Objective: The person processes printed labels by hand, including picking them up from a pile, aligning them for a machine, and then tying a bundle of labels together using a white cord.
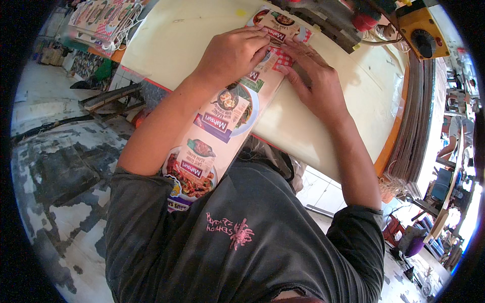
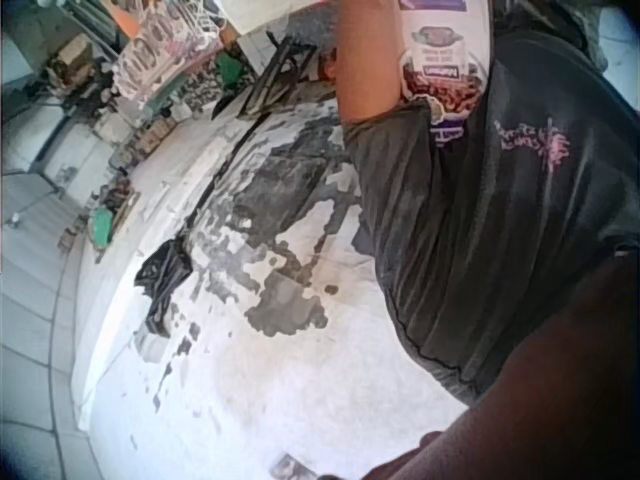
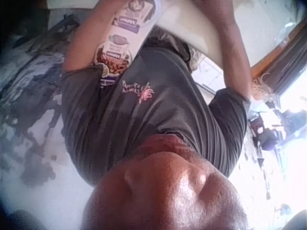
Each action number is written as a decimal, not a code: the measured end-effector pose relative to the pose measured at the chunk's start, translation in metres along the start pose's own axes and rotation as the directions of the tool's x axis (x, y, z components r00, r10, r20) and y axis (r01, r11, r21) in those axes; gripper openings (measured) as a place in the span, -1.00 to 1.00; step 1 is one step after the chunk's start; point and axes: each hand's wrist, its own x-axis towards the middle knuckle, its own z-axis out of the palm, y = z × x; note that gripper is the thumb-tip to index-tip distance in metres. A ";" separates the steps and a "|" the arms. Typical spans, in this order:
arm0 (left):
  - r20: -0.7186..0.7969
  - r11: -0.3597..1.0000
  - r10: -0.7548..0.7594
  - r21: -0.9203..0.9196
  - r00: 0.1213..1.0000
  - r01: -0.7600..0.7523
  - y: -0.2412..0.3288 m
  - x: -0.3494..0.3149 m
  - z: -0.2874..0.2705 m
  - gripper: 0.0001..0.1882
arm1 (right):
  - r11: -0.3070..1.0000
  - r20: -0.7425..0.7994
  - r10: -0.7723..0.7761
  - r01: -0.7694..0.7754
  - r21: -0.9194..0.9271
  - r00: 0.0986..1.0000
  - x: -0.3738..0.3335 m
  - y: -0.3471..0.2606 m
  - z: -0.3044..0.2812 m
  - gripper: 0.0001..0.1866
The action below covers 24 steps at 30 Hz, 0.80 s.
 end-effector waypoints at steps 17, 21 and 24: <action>0.123 0.968 0.203 -0.171 0.971 -0.181 -0.018 -0.004 -0.015 -0.75 | 0.998 0.062 -0.046 0.044 0.045 0.997 -0.005 0.001 -0.016 -0.85; 0.145 0.886 0.443 -0.221 0.885 -0.408 -0.030 -0.008 -0.036 -0.71 | 0.962 0.041 -0.151 0.137 0.236 0.988 -0.002 -0.014 -0.012 -0.93; 0.185 0.910 0.406 -0.168 0.895 -0.378 -0.025 -0.003 -0.042 -0.65 | 0.936 0.074 -0.156 0.124 0.331 0.985 -0.002 -0.016 -0.012 -0.89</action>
